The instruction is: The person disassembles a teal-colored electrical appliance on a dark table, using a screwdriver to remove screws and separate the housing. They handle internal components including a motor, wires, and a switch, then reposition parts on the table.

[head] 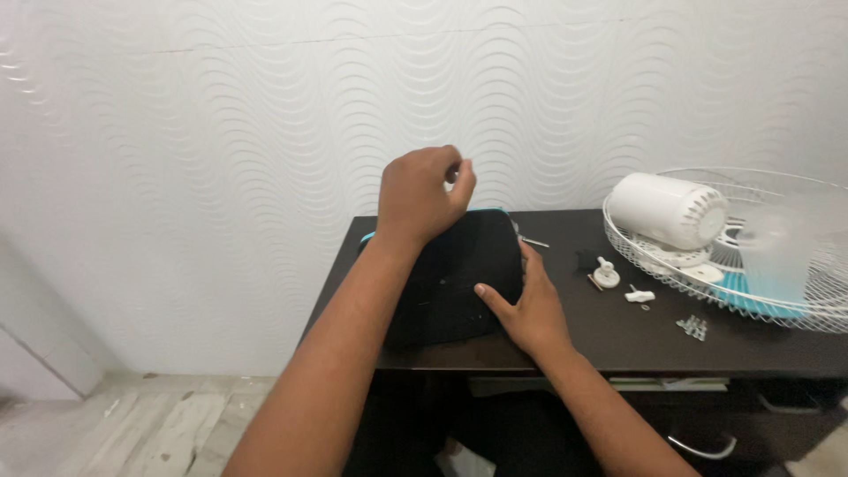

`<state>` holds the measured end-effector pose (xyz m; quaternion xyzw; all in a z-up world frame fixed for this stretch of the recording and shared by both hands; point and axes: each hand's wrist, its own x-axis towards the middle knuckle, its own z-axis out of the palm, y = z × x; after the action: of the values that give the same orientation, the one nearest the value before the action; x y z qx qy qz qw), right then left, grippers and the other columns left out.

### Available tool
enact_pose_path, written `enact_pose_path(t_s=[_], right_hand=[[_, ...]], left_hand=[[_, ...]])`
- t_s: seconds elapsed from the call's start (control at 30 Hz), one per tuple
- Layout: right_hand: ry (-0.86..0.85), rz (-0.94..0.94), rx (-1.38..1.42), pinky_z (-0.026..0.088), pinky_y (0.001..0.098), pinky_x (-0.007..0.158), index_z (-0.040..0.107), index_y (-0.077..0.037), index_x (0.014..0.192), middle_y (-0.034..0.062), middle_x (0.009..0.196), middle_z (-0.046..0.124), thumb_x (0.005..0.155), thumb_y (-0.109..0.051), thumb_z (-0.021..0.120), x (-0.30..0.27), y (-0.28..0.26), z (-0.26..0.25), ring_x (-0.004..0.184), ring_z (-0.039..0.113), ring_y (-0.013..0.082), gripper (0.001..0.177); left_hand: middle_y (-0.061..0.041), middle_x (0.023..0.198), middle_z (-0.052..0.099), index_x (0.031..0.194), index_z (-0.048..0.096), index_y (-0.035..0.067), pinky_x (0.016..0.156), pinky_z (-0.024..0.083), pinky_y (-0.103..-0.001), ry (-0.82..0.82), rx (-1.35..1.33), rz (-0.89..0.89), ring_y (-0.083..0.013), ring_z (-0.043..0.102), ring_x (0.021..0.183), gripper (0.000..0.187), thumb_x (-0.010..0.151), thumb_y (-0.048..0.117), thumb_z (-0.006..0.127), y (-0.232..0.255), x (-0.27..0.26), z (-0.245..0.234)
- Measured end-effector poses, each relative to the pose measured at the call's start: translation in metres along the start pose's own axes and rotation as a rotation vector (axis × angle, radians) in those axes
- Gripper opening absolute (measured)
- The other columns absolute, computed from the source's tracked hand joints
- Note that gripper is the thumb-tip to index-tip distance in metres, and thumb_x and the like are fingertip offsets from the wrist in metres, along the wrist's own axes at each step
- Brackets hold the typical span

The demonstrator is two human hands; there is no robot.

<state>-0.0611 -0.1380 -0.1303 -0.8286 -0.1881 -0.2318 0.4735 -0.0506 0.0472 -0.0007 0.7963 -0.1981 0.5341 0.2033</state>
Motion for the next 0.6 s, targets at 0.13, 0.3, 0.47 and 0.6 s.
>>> enact_pose_path(t_s=[0.13,0.3,0.47,0.6], right_hand=[[0.046,-0.011,0.094,0.047,0.0428,0.108,0.037,-0.001,0.15,0.024,0.14,0.059,0.08,-0.036,0.082,0.008,0.01,0.011,0.131,0.059,0.0332,0.09],[0.149,0.035,-0.039,0.054,0.0407,0.093,0.052,-0.001,0.138,0.0195,0.128,0.058,0.075,-0.038,0.086,0.006,0.014,0.018,0.113,0.064,0.0301,0.08],[0.189,0.073,-0.09,0.056,0.0369,0.084,0.061,0.001,0.127,0.0136,0.115,0.06,0.075,-0.037,0.088,0.006,0.025,0.021,0.097,0.065,0.0247,0.07],[0.252,0.006,-0.049,0.057,0.0361,0.082,0.063,0.003,0.123,0.0143,0.115,0.06,0.073,-0.037,0.088,0.007,0.031,0.024,0.093,0.066,0.0226,0.069]], left_hand=[[-0.009,0.083,0.073,0.091,0.071,0.004,0.071,0.056,-0.037,0.459,0.017,-0.333,-0.0224,0.072,0.076,0.008,0.089,0.011,0.067,-0.004,-0.074,-0.037],[-0.011,0.097,0.068,0.107,0.067,0.001,0.072,0.056,-0.04,0.413,0.023,-0.807,-0.0249,0.067,0.079,0.023,0.088,0.014,0.067,0.007,-0.148,-0.034],[-0.011,0.11,0.061,0.114,0.067,-0.001,0.084,0.055,-0.039,0.339,-0.015,-0.775,-0.0246,0.063,0.099,0.027,0.091,0.013,0.065,0.005,-0.177,-0.014],[-0.013,0.114,0.056,0.118,0.067,-0.004,0.092,0.051,-0.039,0.308,0.114,-0.63,-0.0284,0.052,0.114,0.034,0.086,0.008,0.067,0.004,-0.179,-0.013]])
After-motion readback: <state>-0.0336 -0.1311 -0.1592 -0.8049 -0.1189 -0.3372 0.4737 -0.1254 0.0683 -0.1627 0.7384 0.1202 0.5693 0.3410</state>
